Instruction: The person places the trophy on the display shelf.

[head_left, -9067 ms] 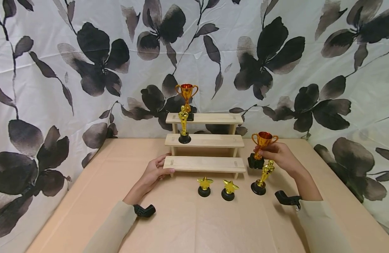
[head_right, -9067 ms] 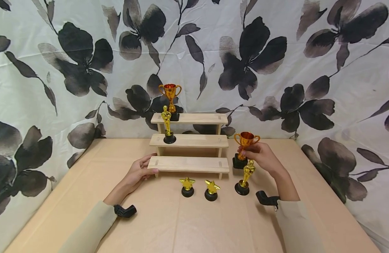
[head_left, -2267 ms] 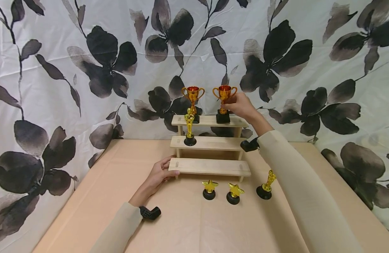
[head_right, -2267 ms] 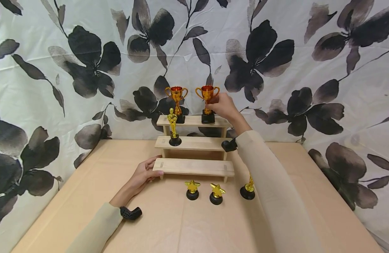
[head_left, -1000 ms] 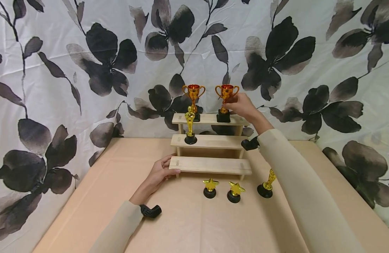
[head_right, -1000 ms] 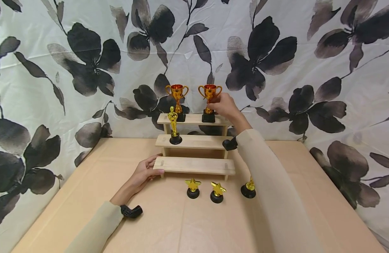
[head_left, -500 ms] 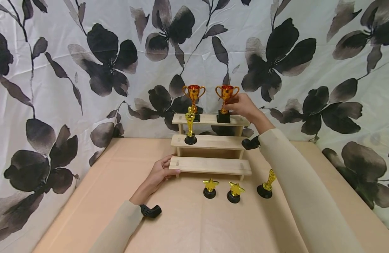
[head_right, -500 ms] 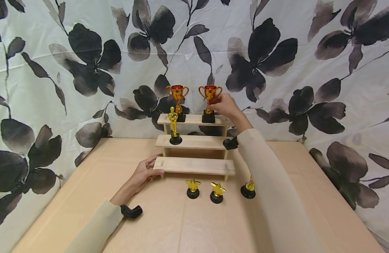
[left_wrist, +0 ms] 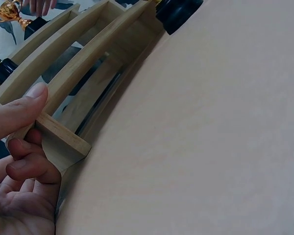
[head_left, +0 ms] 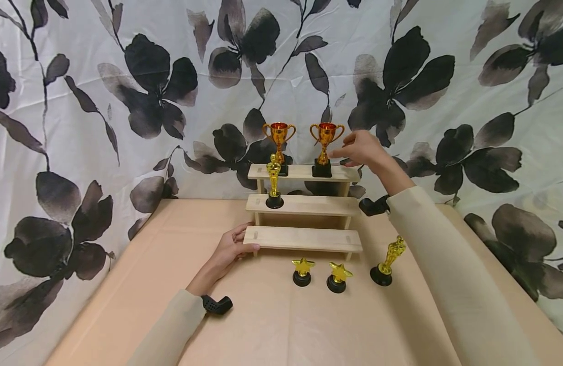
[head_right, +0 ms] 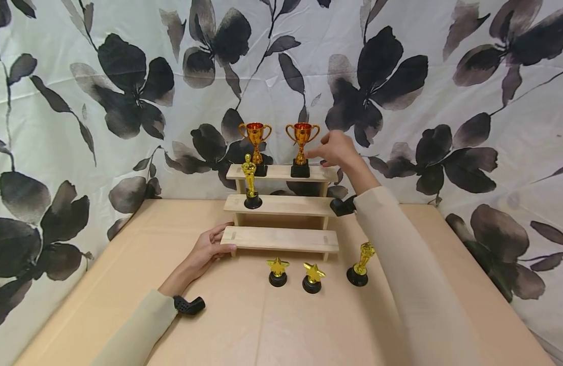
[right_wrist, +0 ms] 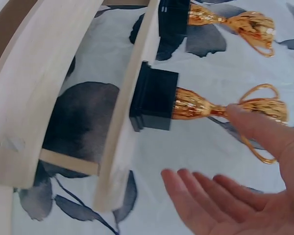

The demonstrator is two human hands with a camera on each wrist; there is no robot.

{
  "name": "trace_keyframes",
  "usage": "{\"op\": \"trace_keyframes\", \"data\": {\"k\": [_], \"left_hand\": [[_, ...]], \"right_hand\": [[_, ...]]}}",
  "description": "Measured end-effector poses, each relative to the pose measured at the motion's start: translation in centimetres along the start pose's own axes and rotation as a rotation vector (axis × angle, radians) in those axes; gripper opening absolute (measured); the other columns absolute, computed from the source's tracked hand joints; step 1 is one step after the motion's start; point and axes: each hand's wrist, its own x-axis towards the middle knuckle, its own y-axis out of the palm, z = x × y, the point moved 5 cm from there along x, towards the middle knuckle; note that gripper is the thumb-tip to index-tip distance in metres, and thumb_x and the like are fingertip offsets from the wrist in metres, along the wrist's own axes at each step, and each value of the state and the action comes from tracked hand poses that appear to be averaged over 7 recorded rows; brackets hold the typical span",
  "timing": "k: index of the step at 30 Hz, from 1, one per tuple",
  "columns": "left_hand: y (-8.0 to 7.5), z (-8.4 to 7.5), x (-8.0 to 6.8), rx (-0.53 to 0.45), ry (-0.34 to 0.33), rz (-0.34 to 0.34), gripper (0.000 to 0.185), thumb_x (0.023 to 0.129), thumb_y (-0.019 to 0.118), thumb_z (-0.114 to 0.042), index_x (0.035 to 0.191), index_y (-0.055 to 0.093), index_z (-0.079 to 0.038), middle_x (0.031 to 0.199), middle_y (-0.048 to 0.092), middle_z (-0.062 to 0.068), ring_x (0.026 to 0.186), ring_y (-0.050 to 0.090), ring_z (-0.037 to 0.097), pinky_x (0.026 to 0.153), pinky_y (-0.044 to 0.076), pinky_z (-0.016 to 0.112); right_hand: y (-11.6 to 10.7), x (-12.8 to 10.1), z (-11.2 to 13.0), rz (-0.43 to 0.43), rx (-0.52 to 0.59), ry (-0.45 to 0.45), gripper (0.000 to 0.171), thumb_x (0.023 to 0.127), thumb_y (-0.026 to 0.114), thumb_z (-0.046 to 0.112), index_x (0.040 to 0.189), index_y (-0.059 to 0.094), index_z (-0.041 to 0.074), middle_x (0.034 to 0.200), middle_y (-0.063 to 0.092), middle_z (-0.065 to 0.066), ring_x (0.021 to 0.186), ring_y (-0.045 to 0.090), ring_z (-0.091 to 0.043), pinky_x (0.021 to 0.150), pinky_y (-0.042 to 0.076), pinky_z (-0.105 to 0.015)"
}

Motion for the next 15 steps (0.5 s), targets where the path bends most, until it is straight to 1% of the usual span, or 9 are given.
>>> {"op": "trace_keyframes", "data": {"k": [3, 5, 7, 10, 13, 15], "left_hand": [[0.0, 0.2, 0.0, -0.001, -0.007, -0.005, 0.086, 0.085, 0.081, -0.002, 0.159, 0.037, -0.004, 0.143, 0.061, 0.021, 0.075, 0.058, 0.008, 0.054, 0.035, 0.020], [0.0, 0.3, 0.0, -0.002, -0.007, -0.006, 0.085, 0.085, 0.081, -0.002, 0.159, 0.037, -0.005, 0.144, 0.061, 0.021, 0.076, 0.058, 0.008, 0.054, 0.035, 0.020], [0.0, 0.3, 0.0, 0.000, -0.004, -0.004, 0.085, 0.085, 0.080, -0.002, 0.159, 0.037, -0.005, 0.143, 0.061, 0.021, 0.076, 0.058, 0.008, 0.054, 0.035, 0.020], [0.1, 0.2, 0.0, 0.002, 0.001, 0.001, 0.085, 0.086, 0.080, -0.002, 0.159, 0.036, -0.005, 0.143, 0.061, 0.020, 0.075, 0.058, 0.008, 0.054, 0.035, 0.020], [0.1, 0.1, 0.0, 0.002, 0.004, 0.002, 0.085, 0.086, 0.080, -0.001, 0.159, 0.036, -0.004, 0.143, 0.062, 0.020, 0.074, 0.056, 0.007, 0.053, 0.035, 0.020], [0.1, 0.0, 0.1, 0.003, 0.007, 0.002, 0.085, 0.086, 0.080, -0.001, 0.159, 0.036, -0.003, 0.142, 0.062, 0.020, 0.074, 0.056, 0.007, 0.054, 0.035, 0.020]], "right_hand": [[-1.0, -1.1, -0.3, -0.057, -0.005, 0.034, 0.096, 0.092, 0.078, 0.035, 0.161, 0.021, -0.001, 0.156, 0.044, -0.027, 0.131, 0.058, -0.043, 0.103, 0.054, -0.047], [-1.8, -2.1, -0.4, -0.098, 0.016, 0.036, 0.104, 0.092, 0.078, 0.035, 0.163, 0.009, 0.001, 0.156, 0.043, -0.029, 0.130, 0.058, -0.043, 0.105, 0.053, -0.049], [-2.5, -3.1, -0.6, -0.128, 0.031, 0.026, 0.109, 0.092, 0.077, 0.037, 0.163, 0.001, 0.003, 0.156, 0.043, -0.029, 0.129, 0.058, -0.045, 0.106, 0.052, -0.052], [-3.3, -4.7, -0.7, -0.133, 0.036, -0.012, 0.110, 0.093, 0.076, 0.039, 0.164, -0.001, 0.004, 0.156, 0.043, -0.029, 0.128, 0.059, -0.045, 0.106, 0.051, -0.053], [-3.8, -6.3, -1.1, -0.101, 0.025, -0.049, 0.110, 0.093, 0.076, 0.043, 0.164, 0.001, 0.006, 0.156, 0.044, -0.028, 0.127, 0.060, -0.044, 0.105, 0.052, -0.051], [-3.9, -7.3, -1.5, -0.068, 0.022, -0.084, 0.109, 0.093, 0.075, 0.043, 0.165, 0.002, 0.006, 0.156, 0.045, -0.027, 0.127, 0.060, -0.044, 0.104, 0.053, -0.051]]}}
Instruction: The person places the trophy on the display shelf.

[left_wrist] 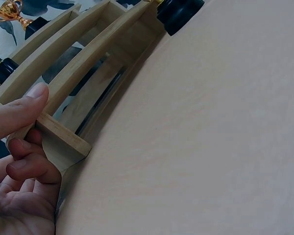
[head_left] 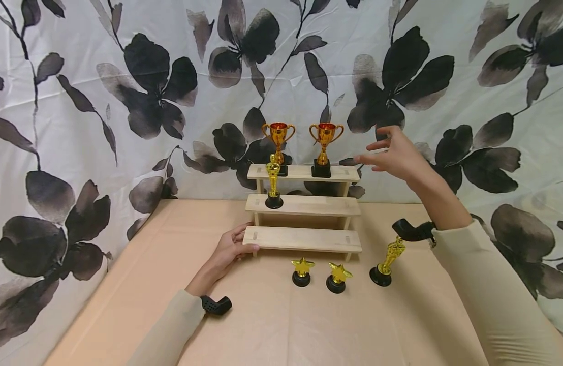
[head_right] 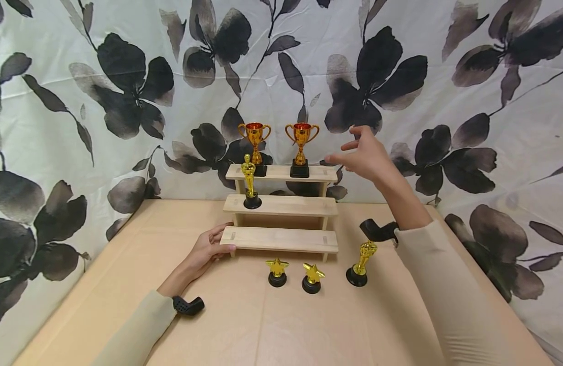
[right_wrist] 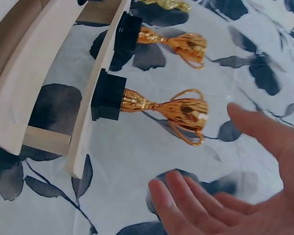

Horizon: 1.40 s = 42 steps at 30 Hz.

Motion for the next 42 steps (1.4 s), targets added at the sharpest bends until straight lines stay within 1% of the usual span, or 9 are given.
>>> {"op": "trace_keyframes", "data": {"k": [4, 8, 11, 14, 17, 23, 29, 35, 42], "left_hand": [[0.0, -0.1, 0.0, 0.000, 0.000, -0.001, 0.086, 0.085, 0.081, -0.002, 0.159, 0.036, -0.003, 0.142, 0.062, 0.021, 0.074, 0.057, 0.007, 0.054, 0.035, 0.020], [0.1, 0.0, 0.0, -0.011, -0.008, -0.002, 0.086, 0.086, 0.080, -0.001, 0.159, 0.035, -0.003, 0.143, 0.061, 0.021, 0.074, 0.058, 0.007, 0.054, 0.035, 0.020], [0.3, 0.0, 0.0, -0.016, -0.009, 0.002, 0.086, 0.086, 0.079, -0.001, 0.160, 0.034, -0.004, 0.144, 0.060, 0.021, 0.077, 0.059, 0.007, 0.054, 0.035, 0.020], [0.3, 0.0, 0.1, -0.017, -0.004, 0.002, 0.087, 0.085, 0.080, -0.001, 0.160, 0.034, -0.004, 0.145, 0.060, 0.022, 0.077, 0.059, 0.007, 0.054, 0.035, 0.020], [0.2, 0.0, 0.1, -0.014, -0.003, 0.000, 0.087, 0.085, 0.080, -0.001, 0.160, 0.035, -0.004, 0.144, 0.060, 0.022, 0.075, 0.058, 0.007, 0.053, 0.034, 0.020], [-0.1, 0.2, -0.1, -0.009, -0.005, -0.002, 0.085, 0.086, 0.079, -0.001, 0.159, 0.036, -0.004, 0.145, 0.060, 0.023, 0.075, 0.058, 0.007, 0.053, 0.035, 0.020], [0.0, 0.1, -0.2, -0.012, 0.001, 0.001, 0.085, 0.086, 0.079, 0.000, 0.159, 0.035, -0.003, 0.143, 0.061, 0.022, 0.072, 0.055, 0.006, 0.052, 0.034, 0.020], [0.1, 0.0, -0.2, -0.015, 0.000, 0.002, 0.085, 0.086, 0.079, 0.000, 0.159, 0.035, -0.004, 0.141, 0.063, 0.021, 0.071, 0.055, 0.007, 0.053, 0.035, 0.020], [-0.1, -0.1, -0.1, -0.005, -0.003, -0.005, 0.083, 0.087, 0.079, 0.000, 0.158, 0.037, -0.005, 0.141, 0.063, 0.020, 0.072, 0.057, 0.007, 0.053, 0.035, 0.020]], "right_hand": [[0.1, -2.1, -1.1, 0.050, 0.022, -0.097, 0.105, 0.094, 0.076, 0.038, 0.165, 0.004, 0.008, 0.157, 0.045, -0.026, 0.136, 0.054, -0.044, 0.111, 0.046, -0.059], [0.3, -4.4, -2.8, 0.044, 0.058, -0.207, 0.099, 0.094, 0.078, 0.026, 0.166, 0.010, 0.014, 0.157, 0.045, -0.021, 0.142, 0.047, -0.038, 0.115, 0.038, -0.064], [0.2, -6.1, -4.3, 0.018, 0.081, -0.280, 0.088, 0.094, 0.077, 0.016, 0.163, 0.023, 0.018, 0.153, 0.052, -0.014, 0.136, 0.055, -0.019, 0.112, 0.047, -0.039], [0.3, -7.5, -5.9, 0.023, 0.114, -0.341, 0.075, 0.094, 0.076, 0.007, 0.157, 0.037, 0.018, 0.143, 0.060, -0.002, 0.123, 0.060, -0.001, 0.096, 0.053, -0.018], [0.8, -8.4, -7.3, 0.082, 0.139, -0.387, 0.067, 0.093, 0.074, 0.003, 0.153, 0.044, 0.013, 0.137, 0.063, 0.005, 0.117, 0.062, 0.005, 0.088, 0.055, -0.015], [1.6, -9.3, -9.4, 0.225, 0.122, -0.389, 0.059, 0.094, 0.074, 0.006, 0.148, 0.050, 0.010, 0.134, 0.065, 0.010, 0.113, 0.068, -0.002, 0.086, 0.060, -0.026], [2.3, -9.7, -11.1, 0.356, 0.170, -0.419, 0.056, 0.093, 0.073, 0.000, 0.144, 0.051, 0.001, 0.134, 0.065, 0.011, 0.118, 0.066, -0.004, 0.090, 0.060, -0.027], [2.3, -9.7, -12.5, 0.428, 0.165, -0.422, 0.054, 0.091, 0.073, -0.003, 0.141, 0.053, -0.001, 0.135, 0.066, 0.005, 0.119, 0.067, -0.012, 0.091, 0.058, -0.028], [3.3, -9.4, -14.8, 0.537, 0.080, -0.331, 0.047, 0.093, 0.076, 0.009, 0.136, 0.059, 0.007, 0.131, 0.068, -0.010, 0.116, 0.068, -0.009, 0.089, 0.058, -0.028]]}}
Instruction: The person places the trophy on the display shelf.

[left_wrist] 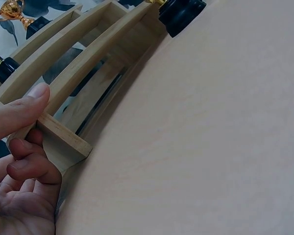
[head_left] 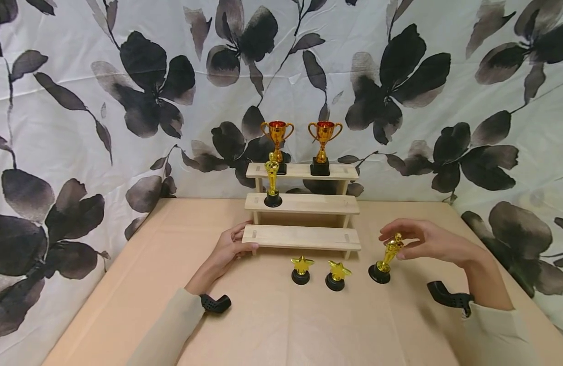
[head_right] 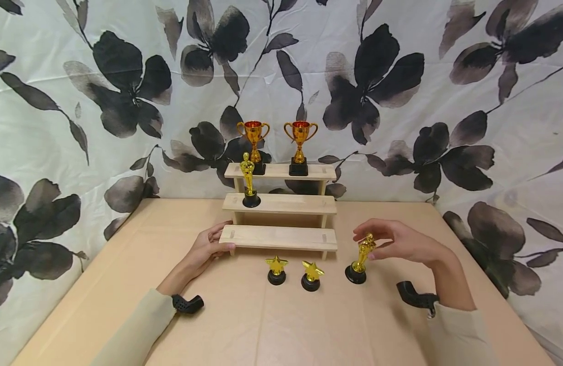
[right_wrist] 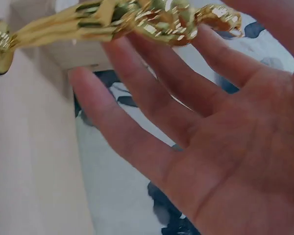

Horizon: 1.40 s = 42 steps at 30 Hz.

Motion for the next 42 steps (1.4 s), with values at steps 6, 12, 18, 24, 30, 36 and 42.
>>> {"op": "trace_keyframes", "data": {"k": [6, 12, 18, 24, 30, 36, 42], "left_hand": [[-0.4, 0.3, 0.0, -0.033, -0.012, -0.007, 0.086, 0.084, 0.079, 0.003, 0.158, 0.037, -0.004, 0.138, 0.065, 0.015, 0.072, 0.056, 0.006, 0.053, 0.035, 0.020], [-0.6, 0.4, -0.1, -0.036, -0.016, -0.005, 0.087, 0.083, 0.080, 0.002, 0.159, 0.036, -0.004, 0.137, 0.066, 0.013, 0.073, 0.056, 0.006, 0.054, 0.036, 0.020], [-0.5, 0.3, -0.2, -0.034, -0.014, -0.003, 0.087, 0.084, 0.080, 0.001, 0.159, 0.036, -0.004, 0.140, 0.064, 0.015, 0.075, 0.058, 0.006, 0.054, 0.036, 0.020], [-0.4, 0.1, -0.2, -0.032, -0.008, 0.004, 0.086, 0.085, 0.079, 0.002, 0.159, 0.036, -0.005, 0.142, 0.063, 0.018, 0.076, 0.058, 0.006, 0.053, 0.036, 0.020], [-0.2, 0.1, -0.1, -0.036, -0.012, 0.008, 0.087, 0.084, 0.079, 0.001, 0.159, 0.036, -0.005, 0.144, 0.061, 0.020, 0.075, 0.058, 0.007, 0.054, 0.036, 0.020], [-0.1, 0.0, -0.1, -0.035, -0.014, 0.008, 0.088, 0.084, 0.080, 0.001, 0.159, 0.035, -0.004, 0.143, 0.062, 0.020, 0.076, 0.059, 0.007, 0.055, 0.038, 0.020], [-0.1, 0.1, -0.1, -0.039, -0.015, 0.010, 0.088, 0.084, 0.079, 0.002, 0.160, 0.034, -0.003, 0.141, 0.063, 0.018, 0.078, 0.060, 0.007, 0.055, 0.037, 0.020]], "right_hand": [[1.0, 0.4, -1.8, 0.113, 0.036, 0.002, 0.040, 0.095, 0.074, 0.010, 0.133, 0.062, 0.005, 0.126, 0.069, -0.007, 0.111, 0.068, -0.018, 0.087, 0.055, -0.032], [1.8, 1.1, -3.4, 0.193, 0.145, 0.012, 0.037, 0.095, 0.069, 0.003, 0.131, 0.060, -0.004, 0.127, 0.069, -0.014, 0.109, 0.069, -0.027, 0.089, 0.054, -0.032], [2.4, 1.5, -4.7, 0.241, 0.263, 0.000, 0.038, 0.095, 0.065, -0.007, 0.130, 0.056, -0.017, 0.131, 0.061, -0.037, 0.112, 0.069, -0.024, 0.092, 0.055, -0.028], [2.7, 1.8, -5.5, 0.241, 0.300, -0.024, 0.033, 0.094, 0.063, -0.008, 0.125, 0.058, -0.018, 0.132, 0.057, -0.043, 0.122, 0.066, -0.025, 0.096, 0.054, -0.028], [2.9, 1.8, -6.3, 0.220, 0.259, -0.017, 0.026, 0.094, 0.065, -0.004, 0.120, 0.066, -0.011, 0.130, 0.061, -0.038, 0.122, 0.066, -0.022, 0.098, 0.051, -0.026], [3.0, 1.9, -7.0, 0.202, 0.249, -0.011, 0.017, 0.094, 0.067, -0.003, 0.110, 0.068, -0.006, 0.130, 0.062, -0.038, 0.123, 0.066, -0.028, 0.100, 0.050, -0.025], [3.2, 2.0, -7.3, 0.185, 0.254, 0.007, 0.020, 0.094, 0.068, -0.003, 0.113, 0.068, -0.007, 0.122, 0.066, -0.035, 0.114, 0.069, -0.021, 0.096, 0.054, -0.027]]}}
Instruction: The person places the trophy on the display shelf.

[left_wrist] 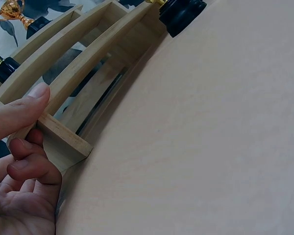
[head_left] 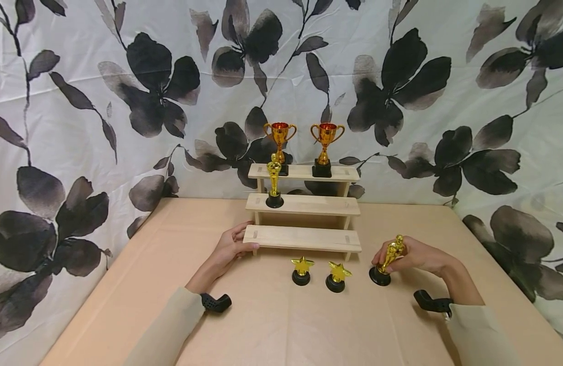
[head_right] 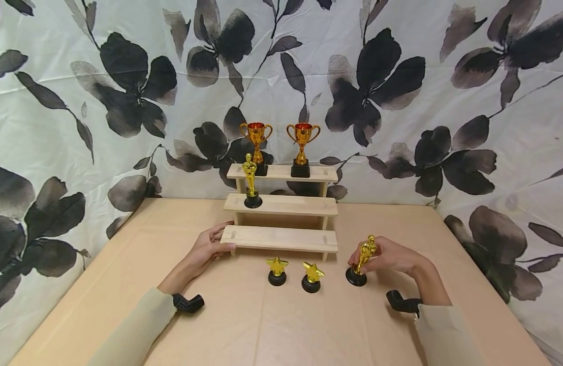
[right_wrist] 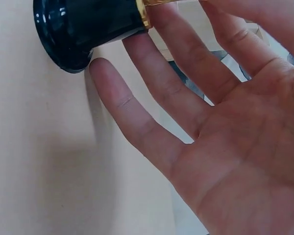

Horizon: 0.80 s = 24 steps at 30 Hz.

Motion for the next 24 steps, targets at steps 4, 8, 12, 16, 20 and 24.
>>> {"op": "trace_keyframes", "data": {"k": [4, 8, 12, 16, 20, 24], "left_hand": [[0.1, -0.1, 0.0, 0.004, 0.005, 0.002, 0.088, 0.085, 0.078, 0.003, 0.160, 0.034, -0.003, 0.142, 0.063, 0.017, 0.079, 0.059, 0.006, 0.054, 0.036, 0.020], [0.2, -0.2, -0.1, 0.012, 0.008, 0.004, 0.087, 0.085, 0.078, 0.003, 0.160, 0.034, -0.003, 0.144, 0.061, 0.020, 0.079, 0.059, 0.007, 0.054, 0.036, 0.020], [0.1, -0.2, -0.2, 0.010, 0.008, -0.001, 0.086, 0.085, 0.079, 0.002, 0.159, 0.035, -0.004, 0.146, 0.059, 0.022, 0.079, 0.059, 0.007, 0.054, 0.036, 0.020], [0.0, -0.1, -0.2, 0.006, 0.004, -0.007, 0.087, 0.085, 0.080, 0.001, 0.159, 0.035, -0.005, 0.146, 0.058, 0.022, 0.077, 0.058, 0.007, 0.055, 0.037, 0.020], [0.0, 0.0, -0.1, 0.000, 0.003, -0.005, 0.088, 0.084, 0.080, 0.000, 0.160, 0.035, -0.005, 0.146, 0.058, 0.022, 0.076, 0.059, 0.007, 0.055, 0.038, 0.020], [0.0, 0.0, 0.0, -0.002, 0.003, -0.006, 0.088, 0.084, 0.080, 0.000, 0.159, 0.035, -0.005, 0.146, 0.058, 0.022, 0.077, 0.060, 0.007, 0.054, 0.039, 0.020]], "right_hand": [[0.0, 0.1, -0.3, -0.019, 0.005, -0.007, 0.019, 0.092, 0.070, -0.003, 0.111, 0.069, -0.007, 0.118, 0.067, -0.034, 0.110, 0.070, -0.020, 0.094, 0.055, -0.027], [-0.1, 0.2, -0.6, -0.046, -0.008, -0.005, 0.019, 0.092, 0.072, -0.002, 0.110, 0.069, -0.007, 0.114, 0.069, -0.030, 0.107, 0.070, -0.019, 0.092, 0.057, -0.027], [-0.2, 0.2, -0.7, -0.060, -0.012, -0.003, 0.018, 0.092, 0.072, -0.001, 0.108, 0.068, -0.007, 0.112, 0.071, -0.025, 0.106, 0.070, -0.019, 0.092, 0.057, -0.028], [-0.2, 0.3, -1.0, -0.077, -0.019, 0.024, 0.016, 0.091, 0.073, 0.000, 0.105, 0.069, -0.005, 0.111, 0.074, -0.015, 0.104, 0.071, -0.016, 0.090, 0.057, -0.028], [-0.2, 0.4, -1.2, -0.089, -0.010, 0.036, 0.017, 0.090, 0.075, 0.001, 0.104, 0.069, -0.006, 0.110, 0.075, -0.011, 0.103, 0.071, -0.016, 0.089, 0.056, -0.028], [-0.1, 0.3, -1.4, -0.100, 0.005, 0.045, 0.018, 0.089, 0.075, 0.001, 0.103, 0.068, -0.007, 0.109, 0.076, -0.012, 0.103, 0.071, -0.017, 0.091, 0.055, -0.029]]}}
